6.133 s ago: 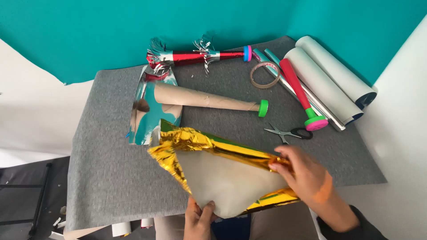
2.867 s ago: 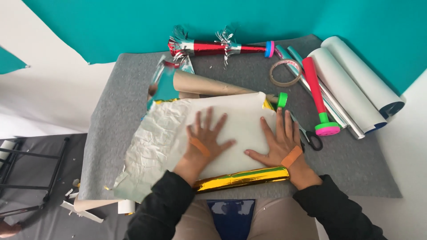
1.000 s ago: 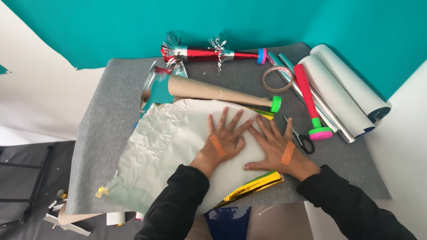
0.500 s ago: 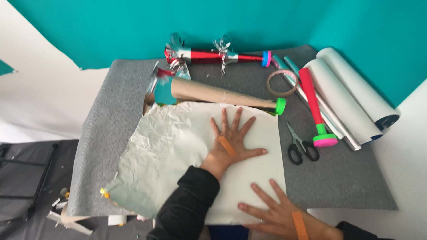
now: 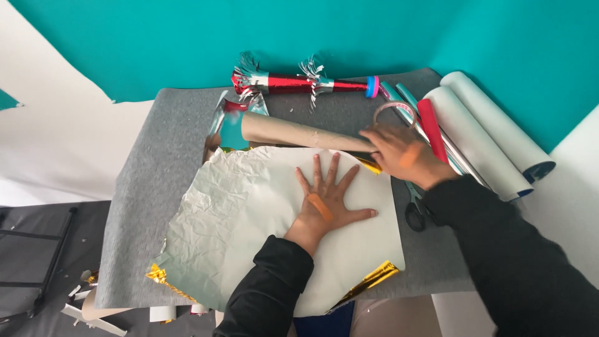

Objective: The person wraps a sheet of gold metallic paper around a cardboard cone to form a party popper. They secure the seam with clear tape and smooth the surface to ensure the paper adheres tightly to the cone.

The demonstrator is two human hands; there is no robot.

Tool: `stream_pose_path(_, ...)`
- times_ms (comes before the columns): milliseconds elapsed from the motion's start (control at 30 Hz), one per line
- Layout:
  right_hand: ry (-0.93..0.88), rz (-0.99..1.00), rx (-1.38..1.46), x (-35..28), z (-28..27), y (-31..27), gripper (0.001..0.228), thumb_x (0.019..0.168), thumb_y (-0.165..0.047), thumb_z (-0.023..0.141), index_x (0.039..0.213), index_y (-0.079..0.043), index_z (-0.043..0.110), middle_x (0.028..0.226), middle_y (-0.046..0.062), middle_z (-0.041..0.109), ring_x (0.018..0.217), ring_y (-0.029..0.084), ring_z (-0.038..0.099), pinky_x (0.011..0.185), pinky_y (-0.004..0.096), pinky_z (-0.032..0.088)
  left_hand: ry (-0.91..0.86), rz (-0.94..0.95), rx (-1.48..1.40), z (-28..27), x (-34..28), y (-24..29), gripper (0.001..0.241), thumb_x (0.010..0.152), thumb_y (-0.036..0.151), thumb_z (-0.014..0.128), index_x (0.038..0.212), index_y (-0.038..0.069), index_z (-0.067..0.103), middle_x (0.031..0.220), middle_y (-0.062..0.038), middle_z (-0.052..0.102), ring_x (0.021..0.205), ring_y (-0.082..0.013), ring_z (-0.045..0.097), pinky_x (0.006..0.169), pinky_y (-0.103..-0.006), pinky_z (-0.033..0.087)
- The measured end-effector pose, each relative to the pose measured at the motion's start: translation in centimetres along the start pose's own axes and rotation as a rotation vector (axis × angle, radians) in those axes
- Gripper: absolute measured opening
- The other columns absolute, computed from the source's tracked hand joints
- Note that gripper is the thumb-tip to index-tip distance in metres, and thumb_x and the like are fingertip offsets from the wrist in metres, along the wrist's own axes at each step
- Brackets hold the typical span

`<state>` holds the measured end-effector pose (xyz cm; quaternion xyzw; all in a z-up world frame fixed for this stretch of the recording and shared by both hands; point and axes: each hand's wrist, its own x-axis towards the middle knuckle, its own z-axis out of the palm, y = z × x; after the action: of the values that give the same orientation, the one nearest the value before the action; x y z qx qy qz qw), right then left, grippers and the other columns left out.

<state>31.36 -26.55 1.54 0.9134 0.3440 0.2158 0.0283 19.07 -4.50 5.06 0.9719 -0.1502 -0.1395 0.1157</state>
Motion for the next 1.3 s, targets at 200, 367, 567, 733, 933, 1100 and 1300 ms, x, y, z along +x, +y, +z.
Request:
stream_pose_path(200, -0.131, 0.105, 0.180, -0.8, 2.8, 1.0, 0.050, 0.096, -0.027, 0.063, 0.145, -0.026, 0.051, 0.116, 0.003, 0.066, 0.113, 0.030, 0.067, 0.089, 0.044, 0.056, 0.033, -0.004, 0.032, 0.6, 0.5, -0.3, 0.111, 0.070, 0.094, 0.033, 0.164, 0.036, 0.020, 0.175, -0.011, 0.005, 0.155, -0.0520, -0.008, 0.109, -0.0860, -0.004)
stream_pose_path(367, 0.068, 0.106, 0.074, -2.6, -4.3, -0.4, 0.044, 0.095, -0.025, 0.064, 0.139, -0.021, 0.061, 0.102, 0.001, 0.061, 0.100, 0.028, 0.064, 0.080, 0.041, 0.054, 0.072, 0.014, 0.024, 0.5, 0.4, -0.3, 0.109, 0.073, 0.095, 0.030, 0.164, 0.034, 0.022, 0.173, -0.014, 0.012, 0.155, -0.0533, -0.002, 0.110, -0.0859, 0.000)
stream_pose_path(567, -0.004, -0.107, 0.559, -5.8, -2.7, -7.5, 0.040, 0.098, -0.022, 0.054, 0.136, -0.015, 0.061, 0.106, 0.009, 0.069, 0.097, 0.034, 0.065, 0.084, 0.047, 0.052, 0.034, -0.049, 0.171, 1.6, 3.1, -1.0, 0.098, 0.082, 0.085, 0.040, 0.165, 0.039, 0.012, 0.174, -0.009, 0.006, 0.155, -0.0537, -0.001, 0.107, -0.0884, 0.002)
stream_pose_path(733, -0.177, -0.201, 0.661, -9.4, -5.0, -9.3, 0.041, 0.102, -0.025, 0.050, 0.139, -0.008, 0.057, 0.115, 0.013, 0.063, 0.103, 0.040, 0.062, 0.086, 0.049, 0.053, 0.142, -0.036, 0.085, 1.6, 4.2, -2.1, 0.097, 0.084, 0.087, 0.038, 0.164, 0.035, 0.019, 0.173, -0.014, 0.011, 0.155, -0.0538, -0.003, 0.108, -0.0870, -0.001)
stream_pose_path(933, -0.168, -0.143, 0.607, -13.9, -6.5, -10.6, 0.044, 0.101, -0.017, 0.055, 0.144, -0.010, 0.054, 0.116, 0.008, 0.058, 0.092, 0.027, 0.063, 0.076, 0.038, 0.049, 0.212, -0.025, -0.006, 2.3, 5.3, -3.2, 0.098, 0.077, 0.088, 0.032, 0.160, 0.037, 0.026, 0.173, -0.003, 0.002, 0.157, -0.0416, -0.007, 0.110, -0.0824, -0.001)
stream_pose_path(1100, -0.240, -0.101, 0.639, -14.6, -7.0, -10.3, 0.046, 0.100, -0.016, 0.056, 0.146, -0.012, 0.050, 0.119, 0.008, 0.058, 0.090, 0.027, 0.062, 0.071, 0.039, 0.050, 0.564, 0.213, 0.072, 7.3, 8.4, -11.8, 0.092, 0.090, 0.079, 0.048, 0.162, 0.023, 0.032, 0.173, -0.005, 0.016, 0.159, -0.0369, 0.009, 0.117, -0.0698, 0.019)
stream_pose_path(1300, -0.312, -0.115, 0.607, -14.6, -6.8, -10.8, 0.045, 0.100, -0.015, 0.055, 0.145, -0.011, 0.051, 0.121, 0.006, 0.057, 0.099, 0.027, 0.061, 0.076, 0.041, 0.051, 0.755, 0.510, 0.150, 1.4, 0.7, -25.3, 0.053, 0.108, 0.029, 0.055, 0.158, 0.016, 0.045, 0.163, -0.012, 0.043, 0.154, -0.0336, 0.035, 0.128, -0.0475, 0.029)
